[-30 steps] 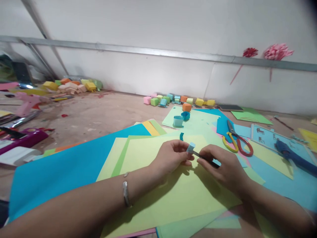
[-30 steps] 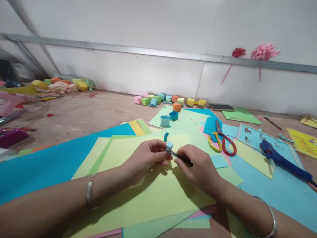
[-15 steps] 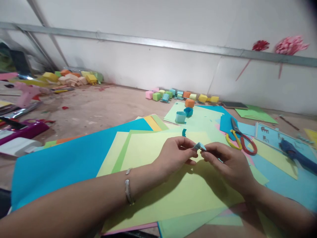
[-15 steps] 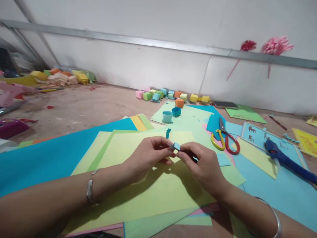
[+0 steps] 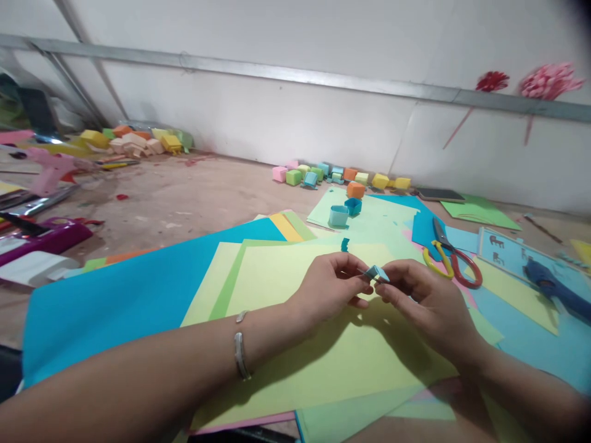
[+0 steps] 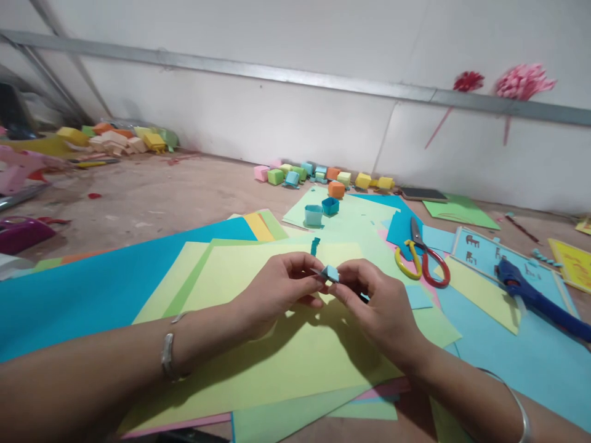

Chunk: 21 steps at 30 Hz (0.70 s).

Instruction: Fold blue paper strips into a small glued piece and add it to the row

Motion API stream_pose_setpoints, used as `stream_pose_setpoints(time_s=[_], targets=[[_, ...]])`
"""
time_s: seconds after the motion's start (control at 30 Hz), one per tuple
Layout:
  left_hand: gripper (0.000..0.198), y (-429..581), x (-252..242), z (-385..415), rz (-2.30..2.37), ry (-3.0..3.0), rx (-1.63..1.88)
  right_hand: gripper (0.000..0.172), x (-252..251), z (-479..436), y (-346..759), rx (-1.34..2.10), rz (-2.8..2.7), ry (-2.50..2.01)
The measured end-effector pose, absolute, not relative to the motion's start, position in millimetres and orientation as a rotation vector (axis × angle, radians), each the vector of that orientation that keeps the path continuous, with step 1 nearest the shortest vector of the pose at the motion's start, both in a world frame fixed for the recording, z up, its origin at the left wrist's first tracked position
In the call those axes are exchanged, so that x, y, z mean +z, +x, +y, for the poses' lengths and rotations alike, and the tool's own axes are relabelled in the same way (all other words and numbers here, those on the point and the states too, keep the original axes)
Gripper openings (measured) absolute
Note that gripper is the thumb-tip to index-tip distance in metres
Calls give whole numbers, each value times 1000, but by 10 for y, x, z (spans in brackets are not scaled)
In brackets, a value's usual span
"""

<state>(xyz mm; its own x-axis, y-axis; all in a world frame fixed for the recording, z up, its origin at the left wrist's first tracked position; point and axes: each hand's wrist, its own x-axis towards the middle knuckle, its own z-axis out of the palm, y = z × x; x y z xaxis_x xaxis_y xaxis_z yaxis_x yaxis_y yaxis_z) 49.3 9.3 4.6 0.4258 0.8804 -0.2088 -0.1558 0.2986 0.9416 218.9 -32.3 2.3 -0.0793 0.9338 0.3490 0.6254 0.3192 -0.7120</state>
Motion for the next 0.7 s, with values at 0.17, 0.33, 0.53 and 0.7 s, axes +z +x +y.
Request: stream_pose_setpoints(time_s=[0.17,0.33,0.53,0.7], targets=[[12,495,49,96,882,1032,808,15,46,-326,2181,475,-1831,-1398],[13,497,47,92,871,1014,810,16,43,-317,2185,469,-1836,-1391],[12,493,56,101,869,991,795,18,42,-322,2191,477,-1851,-1375],[13,504,69,98,887,978,786,20,28,-305,2197,676,-1764,-1310]])
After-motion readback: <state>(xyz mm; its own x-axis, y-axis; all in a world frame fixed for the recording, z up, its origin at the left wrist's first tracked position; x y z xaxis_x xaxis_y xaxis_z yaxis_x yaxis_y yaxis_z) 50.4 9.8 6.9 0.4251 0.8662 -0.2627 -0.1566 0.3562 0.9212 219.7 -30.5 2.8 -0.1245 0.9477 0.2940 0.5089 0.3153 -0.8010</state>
